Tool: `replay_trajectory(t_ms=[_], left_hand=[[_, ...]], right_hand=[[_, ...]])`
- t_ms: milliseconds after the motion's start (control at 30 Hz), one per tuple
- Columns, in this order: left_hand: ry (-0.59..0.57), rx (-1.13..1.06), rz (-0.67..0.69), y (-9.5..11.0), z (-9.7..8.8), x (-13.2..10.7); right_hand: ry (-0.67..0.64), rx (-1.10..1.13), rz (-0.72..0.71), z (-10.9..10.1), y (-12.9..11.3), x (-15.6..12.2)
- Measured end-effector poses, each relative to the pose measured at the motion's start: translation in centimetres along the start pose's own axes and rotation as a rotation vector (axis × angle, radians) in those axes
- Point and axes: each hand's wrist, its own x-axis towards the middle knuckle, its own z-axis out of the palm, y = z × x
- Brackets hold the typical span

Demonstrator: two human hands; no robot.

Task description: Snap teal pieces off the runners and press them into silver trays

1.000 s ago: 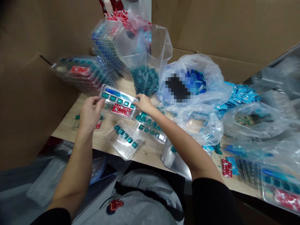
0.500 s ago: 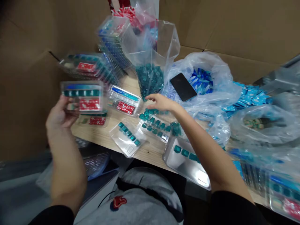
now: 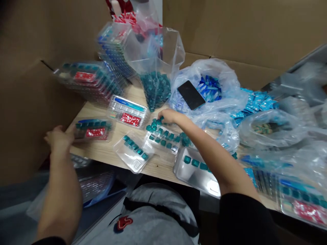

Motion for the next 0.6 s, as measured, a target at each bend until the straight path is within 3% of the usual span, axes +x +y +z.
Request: replay_trajectory(t_ms=[100,133,167,300,367,467,533,600], left_hand=[[0.278,0.144,0.258,2.7,4.1,-2.6],[0.276,0.179,0.335,3.6,5.9,-3.8],[0.246,0.195,0.414,4.5,8.0,-5.2],[-0.189,0.33,0.804,7.5,16.2,-10.5],[-0.307,0.491,0.887,8.2,19.0,-12.0],[-0.339,0.557,0.884,8.3,20.5,-12.2],[-0.331,0.535,0.884,8.5,19.8,-11.7],[-0.299,0.508,0.899,9.0,18.3,-11.1]], right_hand=[[0.03,0.021,0.02,-0.3,-0.2,-0.4],[0.038,0.029,0.025,-0.4,-0.4,-0.5],[0.043,0.037,0.029,-0.5,-0.5,-0.7],[0.049,0.072,0.05,-0.3,-1.2,-1.2],[0.05,0.094,0.057,-0.3,-1.4,-1.7],[0.076,0.146,0.053,-1.0,-1.1,-2.9],[0.128,0.18,0.045,-2.0,-0.6,-3.9],[0.295,0.284,0.048,-3.3,0.2,-4.7]])
